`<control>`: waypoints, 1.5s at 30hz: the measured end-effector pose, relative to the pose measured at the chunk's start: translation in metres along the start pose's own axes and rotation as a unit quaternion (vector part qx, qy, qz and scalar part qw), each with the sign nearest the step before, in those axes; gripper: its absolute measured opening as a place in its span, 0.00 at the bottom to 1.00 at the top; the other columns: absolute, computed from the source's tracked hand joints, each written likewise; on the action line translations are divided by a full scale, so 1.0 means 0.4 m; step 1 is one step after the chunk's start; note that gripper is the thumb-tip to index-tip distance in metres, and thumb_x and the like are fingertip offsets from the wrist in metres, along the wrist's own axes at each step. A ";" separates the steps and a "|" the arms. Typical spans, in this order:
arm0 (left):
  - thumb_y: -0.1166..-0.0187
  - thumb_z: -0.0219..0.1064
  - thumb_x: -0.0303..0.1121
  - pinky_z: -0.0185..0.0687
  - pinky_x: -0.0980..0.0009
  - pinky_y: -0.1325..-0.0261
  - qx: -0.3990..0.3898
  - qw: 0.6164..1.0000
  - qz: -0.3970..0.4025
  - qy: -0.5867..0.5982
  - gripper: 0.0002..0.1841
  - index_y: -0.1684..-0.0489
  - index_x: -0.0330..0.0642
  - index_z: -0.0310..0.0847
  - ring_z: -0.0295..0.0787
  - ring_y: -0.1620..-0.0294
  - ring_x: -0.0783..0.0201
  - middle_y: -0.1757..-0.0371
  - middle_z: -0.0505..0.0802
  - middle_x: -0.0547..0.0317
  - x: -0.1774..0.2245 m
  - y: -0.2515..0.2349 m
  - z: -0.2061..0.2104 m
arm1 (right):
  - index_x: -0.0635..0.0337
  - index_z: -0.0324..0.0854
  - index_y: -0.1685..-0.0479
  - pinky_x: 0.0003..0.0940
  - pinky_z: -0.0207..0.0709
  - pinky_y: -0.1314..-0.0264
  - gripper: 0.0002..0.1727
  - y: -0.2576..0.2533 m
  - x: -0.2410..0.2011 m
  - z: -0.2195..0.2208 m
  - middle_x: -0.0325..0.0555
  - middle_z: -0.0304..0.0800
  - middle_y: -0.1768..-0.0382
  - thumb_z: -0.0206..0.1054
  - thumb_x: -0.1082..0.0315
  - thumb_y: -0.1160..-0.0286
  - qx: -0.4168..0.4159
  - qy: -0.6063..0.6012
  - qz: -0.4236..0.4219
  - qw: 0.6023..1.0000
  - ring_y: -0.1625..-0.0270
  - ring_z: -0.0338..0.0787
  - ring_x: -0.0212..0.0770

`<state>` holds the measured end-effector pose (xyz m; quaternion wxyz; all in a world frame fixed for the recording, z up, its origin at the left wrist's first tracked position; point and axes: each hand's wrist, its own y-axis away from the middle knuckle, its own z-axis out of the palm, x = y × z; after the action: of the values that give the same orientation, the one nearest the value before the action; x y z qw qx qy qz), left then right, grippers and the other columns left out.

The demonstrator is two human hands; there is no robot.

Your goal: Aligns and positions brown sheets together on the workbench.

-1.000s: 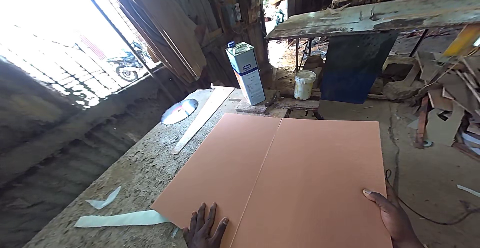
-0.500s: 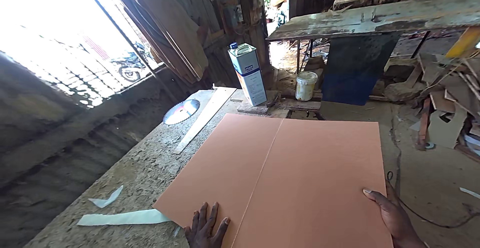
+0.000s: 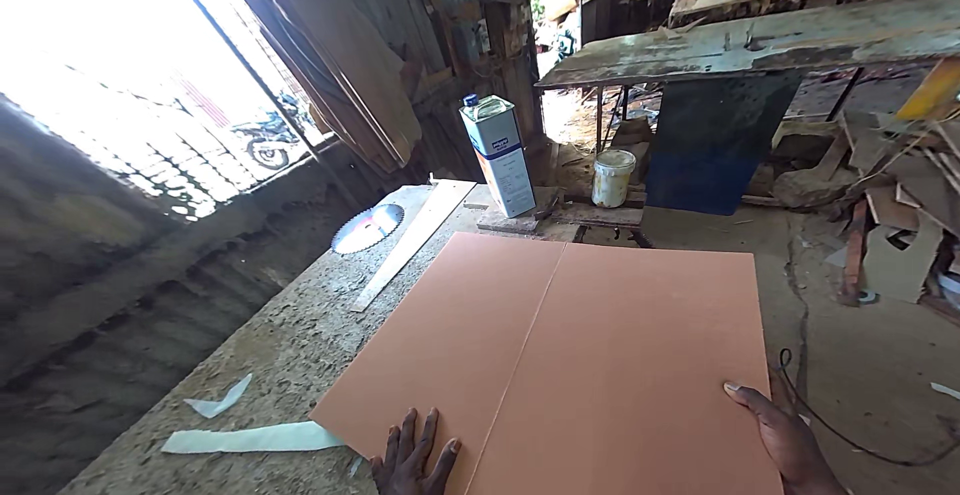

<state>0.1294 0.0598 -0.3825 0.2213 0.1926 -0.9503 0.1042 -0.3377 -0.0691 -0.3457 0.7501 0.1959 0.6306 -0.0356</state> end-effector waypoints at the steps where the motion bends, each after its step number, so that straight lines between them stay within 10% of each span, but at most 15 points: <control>1: 0.26 0.53 0.76 0.24 0.22 0.16 0.003 1.000 0.000 -0.001 0.42 0.16 0.62 0.74 0.47 0.06 0.33 0.07 0.64 0.50 -0.001 0.000 0.001 | 0.44 0.55 0.09 0.32 0.89 0.47 0.45 -0.001 0.001 -0.001 0.45 0.82 0.32 0.67 0.67 0.34 -0.002 0.000 -0.002 1.000 0.42 0.91 0.35; 22: 0.26 0.51 0.77 0.28 0.24 0.14 -0.017 1.000 -0.004 -0.021 0.41 0.15 0.68 0.73 0.49 0.06 0.38 0.07 0.65 0.54 -0.004 -0.005 -0.009 | 0.41 0.55 0.09 0.34 0.89 0.46 0.44 -0.024 -0.004 0.001 0.45 0.81 0.29 0.67 0.67 0.31 -0.018 0.014 0.012 1.000 0.41 0.91 0.37; 29: 0.25 0.51 0.74 0.70 0.37 0.28 -0.036 0.984 -0.068 -0.162 0.33 0.37 0.66 0.88 0.85 0.32 0.46 0.29 0.88 0.55 0.111 -0.086 -0.081 | 0.43 0.53 0.09 0.32 0.89 0.45 0.47 -0.027 0.003 -0.003 0.45 0.80 0.28 0.68 0.68 0.34 -0.031 -0.002 -0.019 0.999 0.38 0.89 0.35; 33: 0.22 0.51 0.71 0.43 0.31 0.12 -0.067 0.969 -0.080 -0.223 0.39 0.32 0.48 0.85 0.74 0.20 0.40 0.27 0.85 0.43 0.222 -0.214 -0.069 | 0.49 0.50 0.08 0.30 0.87 0.42 0.48 -0.024 0.010 -0.007 0.46 0.77 0.25 0.67 0.70 0.35 -0.032 -0.006 -0.031 0.999 0.36 0.87 0.33; 39: 0.15 0.34 0.69 0.27 0.35 0.07 -0.121 0.986 0.031 -0.106 0.36 0.06 0.73 0.54 0.41 0.03 0.51 0.03 0.55 0.60 0.278 -0.439 0.078 | 0.52 0.44 0.06 0.31 0.85 0.37 0.51 -0.026 0.016 -0.014 0.50 0.69 0.19 0.67 0.74 0.34 -0.041 -0.010 -0.042 0.998 0.30 0.83 0.35; 45: 0.21 0.28 0.77 0.28 0.36 0.07 -0.096 0.983 0.002 -0.156 0.39 0.07 0.83 0.50 0.41 0.03 0.53 0.03 0.55 0.65 0.283 -0.463 0.138 | 0.52 0.42 0.05 0.32 0.85 0.37 0.51 -0.030 0.014 -0.014 0.50 0.69 0.19 0.66 0.73 0.32 -0.046 -0.004 -0.045 0.998 0.30 0.83 0.35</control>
<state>0.0910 -0.1594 -0.3582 0.0879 0.1820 -0.9792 -0.0183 -0.3452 -0.0772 -0.3548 0.7585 0.1328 0.6367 -0.0407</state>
